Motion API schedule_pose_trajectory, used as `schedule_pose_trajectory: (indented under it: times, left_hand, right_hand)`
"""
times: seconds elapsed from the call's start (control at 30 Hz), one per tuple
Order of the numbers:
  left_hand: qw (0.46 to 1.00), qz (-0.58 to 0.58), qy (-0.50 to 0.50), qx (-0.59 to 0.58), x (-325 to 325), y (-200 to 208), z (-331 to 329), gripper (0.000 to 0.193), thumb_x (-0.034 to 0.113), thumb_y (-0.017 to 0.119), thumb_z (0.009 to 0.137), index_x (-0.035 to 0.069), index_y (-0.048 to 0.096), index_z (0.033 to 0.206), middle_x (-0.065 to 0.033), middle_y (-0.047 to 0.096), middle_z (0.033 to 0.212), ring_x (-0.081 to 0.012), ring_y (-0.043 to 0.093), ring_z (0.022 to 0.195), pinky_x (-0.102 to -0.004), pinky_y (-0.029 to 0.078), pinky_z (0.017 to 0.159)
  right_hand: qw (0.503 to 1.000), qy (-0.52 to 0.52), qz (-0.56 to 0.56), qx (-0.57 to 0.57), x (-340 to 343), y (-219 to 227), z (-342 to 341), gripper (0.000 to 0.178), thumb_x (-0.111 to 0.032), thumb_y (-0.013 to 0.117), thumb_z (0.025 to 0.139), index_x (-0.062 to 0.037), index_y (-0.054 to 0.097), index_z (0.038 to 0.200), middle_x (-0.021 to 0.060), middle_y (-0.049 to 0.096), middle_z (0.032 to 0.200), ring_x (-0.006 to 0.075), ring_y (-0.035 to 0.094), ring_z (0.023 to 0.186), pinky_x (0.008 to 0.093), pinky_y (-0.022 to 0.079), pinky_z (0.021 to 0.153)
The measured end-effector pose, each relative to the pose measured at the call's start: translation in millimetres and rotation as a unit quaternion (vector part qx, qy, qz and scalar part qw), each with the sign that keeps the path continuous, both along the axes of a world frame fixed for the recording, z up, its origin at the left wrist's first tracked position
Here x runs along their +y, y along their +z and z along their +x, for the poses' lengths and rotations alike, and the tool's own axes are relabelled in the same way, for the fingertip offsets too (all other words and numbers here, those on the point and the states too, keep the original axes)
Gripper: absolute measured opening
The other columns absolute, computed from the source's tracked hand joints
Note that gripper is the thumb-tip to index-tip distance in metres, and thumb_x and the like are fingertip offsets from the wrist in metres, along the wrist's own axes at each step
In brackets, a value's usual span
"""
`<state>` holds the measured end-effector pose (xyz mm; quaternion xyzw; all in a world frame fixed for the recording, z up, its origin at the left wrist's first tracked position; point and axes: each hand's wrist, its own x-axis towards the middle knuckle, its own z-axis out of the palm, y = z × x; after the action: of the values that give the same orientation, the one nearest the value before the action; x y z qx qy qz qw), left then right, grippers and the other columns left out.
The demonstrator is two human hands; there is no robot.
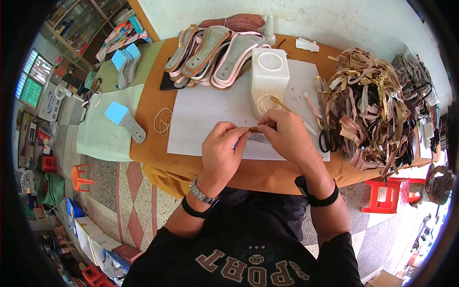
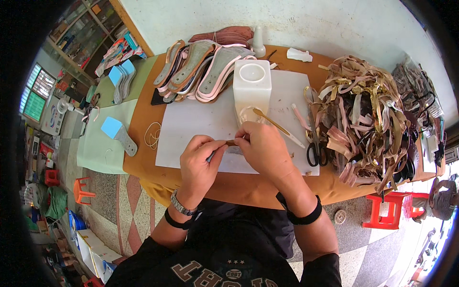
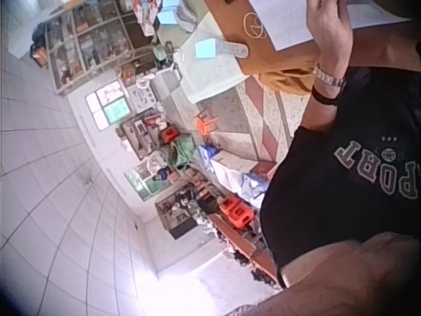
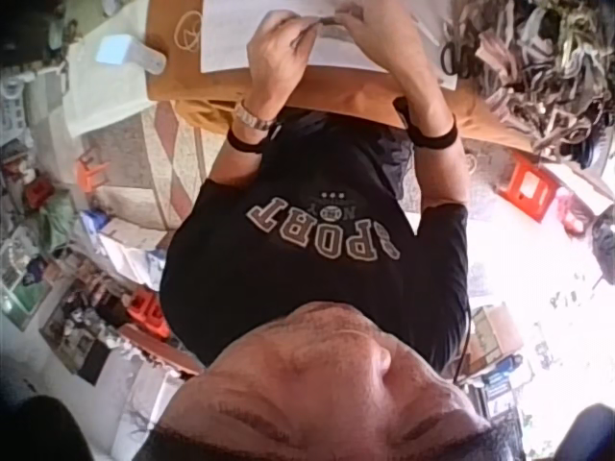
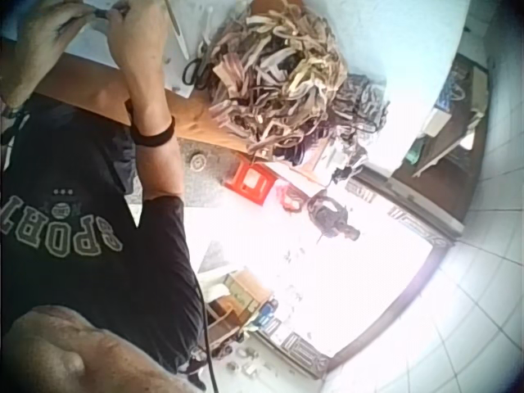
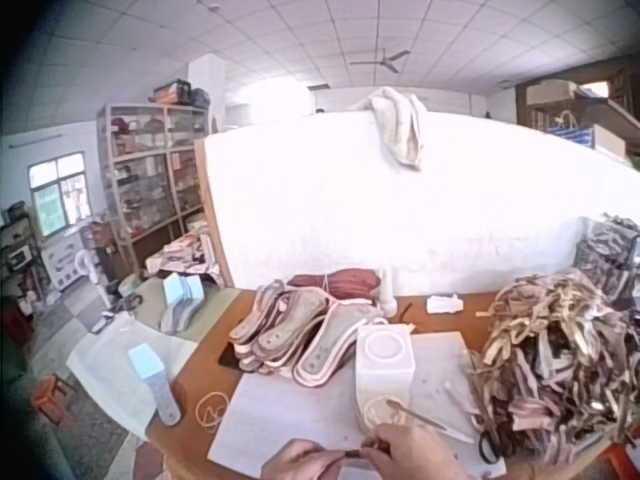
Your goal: Applying glue to shoe components and assembling them to form soles.
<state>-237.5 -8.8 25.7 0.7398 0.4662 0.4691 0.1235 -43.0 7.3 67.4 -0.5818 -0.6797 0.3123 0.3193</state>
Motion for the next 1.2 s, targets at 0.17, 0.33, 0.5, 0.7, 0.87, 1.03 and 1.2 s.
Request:
schedule_pose_trajectory:
  times: [0.17, 0.33, 0.5, 0.7, 0.87, 1.03, 1.2]
  left_hand:
    - [1.000, 0.007, 0.004, 0.021, 3, 0, 1, 0.013, 0.002, 0.084, 0.087, 0.004, 0.081, 0.099, -0.0103, 0.068, 0.090, -0.0253, 0.068, 0.071, -0.0343, 0.053, 0.063]
    - [0.999, 0.014, 0.004, 0.031, 4, -1, 1, 0.012, 0.003, 0.083, 0.087, 0.004, 0.081, 0.099, -0.0107, 0.069, 0.090, -0.0266, 0.069, 0.071, -0.0353, 0.054, 0.063]
    - [0.999, 0.014, 0.003, 0.038, 5, -2, 2, 0.011, 0.003, 0.083, 0.088, 0.004, 0.080, 0.098, -0.0108, 0.069, 0.089, -0.0271, 0.069, 0.071, -0.0359, 0.054, 0.064]
    - [0.998, 0.021, 0.006, 0.051, 6, -4, 3, 0.011, 0.002, 0.083, 0.087, 0.003, 0.080, 0.097, -0.0109, 0.069, 0.087, -0.0291, 0.068, 0.073, -0.0383, 0.054, 0.066]
    - [0.998, 0.020, -0.011, 0.057, 7, -3, 2, 0.011, 0.001, 0.081, 0.087, 0.002, 0.078, 0.098, -0.0112, 0.067, 0.088, -0.0308, 0.067, 0.077, -0.0401, 0.053, 0.069]
    - [0.997, 0.027, -0.020, 0.064, 9, -6, -1, 0.011, 0.002, 0.082, 0.087, 0.002, 0.078, 0.097, -0.0108, 0.067, 0.089, -0.0310, 0.067, 0.078, -0.0407, 0.054, 0.069]
    - [0.997, 0.034, -0.020, 0.072, 12, -6, 0, 0.011, 0.002, 0.082, 0.087, 0.002, 0.077, 0.096, -0.0103, 0.067, 0.088, -0.0313, 0.067, 0.078, -0.0410, 0.054, 0.069]
  right_hand:
    - [1.000, -0.003, -0.003, 0.000, 0, 1, -1, 0.013, -0.010, 0.073, 0.089, 0.0014, 0.077, 0.093, 0.0205, 0.076, 0.084, 0.0394, 0.074, 0.080, 0.0442, 0.059, 0.076]
    - [1.000, -0.005, -0.003, -0.003, 1, -4, 0, 0.012, -0.010, 0.073, 0.089, 0.0008, 0.077, 0.093, 0.0202, 0.077, 0.085, 0.0397, 0.075, 0.081, 0.0447, 0.059, 0.077]
    - [1.000, -0.007, -0.007, -0.017, 1, -2, -1, 0.012, -0.010, 0.074, 0.089, 0.0001, 0.077, 0.094, 0.0198, 0.076, 0.085, 0.0400, 0.074, 0.082, 0.0453, 0.059, 0.077]
    - [1.000, -0.016, -0.023, -0.005, 2, 2, -2, 0.012, -0.010, 0.076, 0.089, -0.0004, 0.075, 0.096, 0.0201, 0.075, 0.083, 0.0405, 0.074, 0.081, 0.0460, 0.058, 0.076]
    - [0.999, 0.012, 0.018, -0.029, 3, -8, 4, 0.009, -0.010, 0.075, 0.089, -0.0023, 0.077, 0.095, 0.0193, 0.075, 0.084, 0.0413, 0.073, 0.081, 0.0458, 0.058, 0.076]
    - [0.999, 0.024, 0.030, -0.036, 2, -9, 7, 0.008, -0.010, 0.075, 0.088, -0.0034, 0.078, 0.093, 0.0180, 0.075, 0.086, 0.0406, 0.072, 0.082, 0.0460, 0.058, 0.076]
    - [0.996, 0.027, 0.065, -0.061, 4, -15, 9, 0.008, -0.012, 0.077, 0.088, -0.0066, 0.080, 0.092, 0.0162, 0.075, 0.090, 0.0395, 0.072, 0.085, 0.0464, 0.058, 0.078]
